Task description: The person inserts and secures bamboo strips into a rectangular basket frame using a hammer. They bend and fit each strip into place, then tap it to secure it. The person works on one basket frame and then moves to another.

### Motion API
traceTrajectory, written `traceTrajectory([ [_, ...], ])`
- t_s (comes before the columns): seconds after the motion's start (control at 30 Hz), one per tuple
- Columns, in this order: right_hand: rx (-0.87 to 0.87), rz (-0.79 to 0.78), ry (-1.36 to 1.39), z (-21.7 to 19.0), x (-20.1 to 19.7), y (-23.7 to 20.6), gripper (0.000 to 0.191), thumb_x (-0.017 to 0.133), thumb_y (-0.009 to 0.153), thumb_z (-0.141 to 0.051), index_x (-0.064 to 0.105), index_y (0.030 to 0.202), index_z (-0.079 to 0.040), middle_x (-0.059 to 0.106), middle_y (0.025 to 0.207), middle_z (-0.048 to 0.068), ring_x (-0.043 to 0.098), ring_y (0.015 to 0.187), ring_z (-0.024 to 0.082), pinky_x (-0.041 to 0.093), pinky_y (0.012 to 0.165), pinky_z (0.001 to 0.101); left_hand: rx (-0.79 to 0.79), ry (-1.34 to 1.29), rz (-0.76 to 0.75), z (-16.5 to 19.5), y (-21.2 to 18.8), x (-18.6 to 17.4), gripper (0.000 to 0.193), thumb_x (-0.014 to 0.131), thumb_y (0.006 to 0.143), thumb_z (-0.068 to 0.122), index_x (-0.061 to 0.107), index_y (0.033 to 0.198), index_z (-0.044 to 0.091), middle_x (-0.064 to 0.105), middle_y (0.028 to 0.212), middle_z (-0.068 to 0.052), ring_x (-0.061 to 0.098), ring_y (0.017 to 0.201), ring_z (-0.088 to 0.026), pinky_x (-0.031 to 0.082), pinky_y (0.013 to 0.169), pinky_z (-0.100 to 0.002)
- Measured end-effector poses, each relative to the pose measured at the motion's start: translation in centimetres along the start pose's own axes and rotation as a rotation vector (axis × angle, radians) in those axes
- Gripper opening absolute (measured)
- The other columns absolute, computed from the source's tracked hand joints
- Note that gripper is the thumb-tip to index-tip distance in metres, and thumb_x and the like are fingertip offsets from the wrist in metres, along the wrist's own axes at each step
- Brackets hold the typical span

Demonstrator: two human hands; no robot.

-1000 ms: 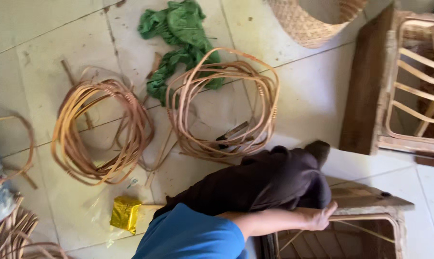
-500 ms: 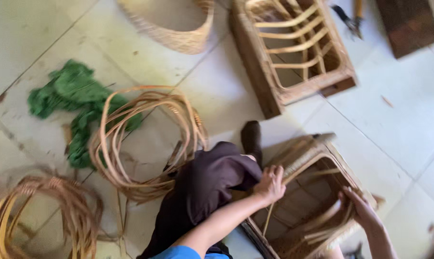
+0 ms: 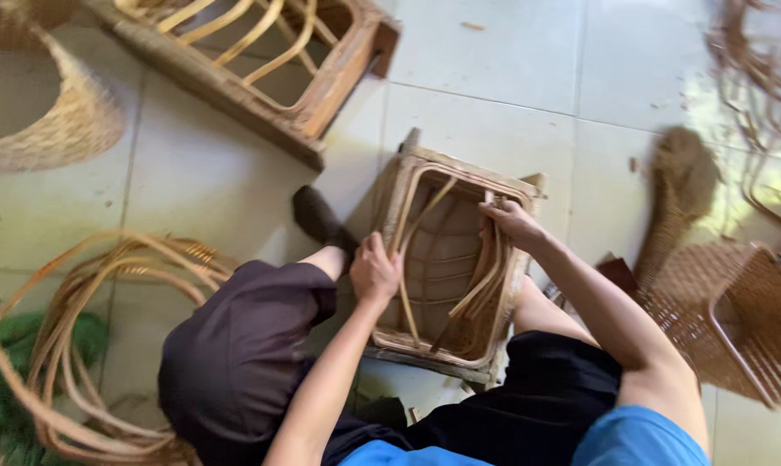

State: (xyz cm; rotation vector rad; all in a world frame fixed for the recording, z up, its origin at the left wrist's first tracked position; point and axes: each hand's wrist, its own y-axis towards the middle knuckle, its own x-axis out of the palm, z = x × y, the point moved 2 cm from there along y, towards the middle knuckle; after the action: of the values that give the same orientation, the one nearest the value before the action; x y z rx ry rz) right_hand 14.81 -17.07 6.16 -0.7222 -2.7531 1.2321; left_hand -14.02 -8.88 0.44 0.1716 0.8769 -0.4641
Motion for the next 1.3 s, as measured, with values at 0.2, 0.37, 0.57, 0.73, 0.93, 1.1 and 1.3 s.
traceTrajectory([
  [0.2, -0.301, -0.435, -0.435, -0.7, 1.1, -5.5, 0.036, 0.059, 0.111, -0.034, 0.064, 0.103, 0.001, 0.073, 0.084, 0.021, 0.069, 0.068, 0.021, 0.058, 0.063, 0.0345, 0.045, 0.044, 0.068, -0.2, -0.4, 0.2, 0.06, 0.067, 0.087, 0.033, 0.052, 0.134, -0.001, 0.065, 0.124, -0.023, 0.065, 0.105, -0.042, 0.056, 0.081, -0.052],
  [0.37, -0.179, -0.131, 0.025, -2.7, 3.7, -1.8, 0.017, 0.064, 0.1, -0.02, 0.069, 0.111, -0.008, 0.077, 0.1, 0.014, 0.075, 0.079, 0.02, 0.063, 0.071, 0.0312, -0.004, 0.051, 0.043, -0.9, -0.2, 0.5, 0.062, 0.06, 0.096, 0.05, 0.057, 0.13, -0.002, 0.067, 0.115, -0.024, 0.066, 0.102, -0.043, 0.056, 0.079, -0.052],
  [0.57, -0.071, 0.089, 0.136, -4.4, 9.8, 2.5, 0.022, 0.067, 0.099, -0.019, 0.069, 0.101, 0.003, 0.068, 0.073, 0.012, 0.069, 0.058, 0.02, 0.054, 0.047, 0.0355, 0.017, -0.002, 0.069, -1.6, 0.2, 0.3, 0.065, 0.046, 0.102, 0.055, 0.057, 0.129, -0.003, 0.065, 0.12, -0.026, 0.065, 0.103, -0.044, 0.056, 0.078, -0.054],
  [0.73, -0.085, 0.16, -0.048, -3.8, 10.2, 3.5, 0.026, 0.068, 0.101, -0.024, 0.075, 0.1, 0.001, 0.068, 0.067, 0.011, 0.063, 0.052, 0.018, 0.05, 0.046, 0.0329, 0.024, -0.017, 0.023, -1.3, 0.8, 0.0, 0.069, 0.043, 0.103, 0.059, 0.056, 0.129, -0.003, 0.065, 0.121, -0.025, 0.064, 0.108, -0.044, 0.056, 0.083, -0.053],
  [0.93, -0.432, -0.266, -0.209, -9.5, 9.9, -1.8, 0.02, 0.065, 0.099, -0.017, 0.076, 0.114, -0.009, 0.078, 0.09, 0.0, 0.068, 0.071, 0.008, 0.057, 0.063, 0.0268, -0.029, -0.063, -0.032, -1.7, 0.8, 0.4, 0.072, 0.041, 0.102, 0.061, 0.053, 0.133, -0.004, 0.061, 0.127, -0.028, 0.064, 0.109, -0.044, 0.059, 0.084, -0.05],
  [1.1, -0.505, -0.31, -0.377, -14.2, 10.7, -8.7, 0.024, 0.064, 0.103, -0.025, 0.079, 0.112, -0.009, 0.077, 0.087, 0.004, 0.065, 0.071, 0.01, 0.057, 0.066, 0.0297, 0.188, -0.052, 0.164, -1.2, 1.7, -0.4, 0.064, 0.039, 0.112, 0.054, 0.051, 0.147, 0.002, 0.054, 0.149, -0.028, 0.061, 0.128, -0.042, 0.053, 0.095, -0.059],
  [1.3, -0.531, -0.235, -0.414, -14.9, 8.7, -9.5, 0.028, 0.064, 0.098, -0.034, 0.078, 0.112, -0.013, 0.079, 0.095, 0.002, 0.071, 0.082, 0.009, 0.059, 0.077, 0.031, 0.249, -0.836, -0.338, 6.1, 3.2, -2.7, 0.085, 0.064, 0.085, 0.06, 0.044, 0.146, 0.004, 0.055, 0.143, -0.018, 0.063, 0.113, -0.035, 0.056, 0.088, -0.051],
])
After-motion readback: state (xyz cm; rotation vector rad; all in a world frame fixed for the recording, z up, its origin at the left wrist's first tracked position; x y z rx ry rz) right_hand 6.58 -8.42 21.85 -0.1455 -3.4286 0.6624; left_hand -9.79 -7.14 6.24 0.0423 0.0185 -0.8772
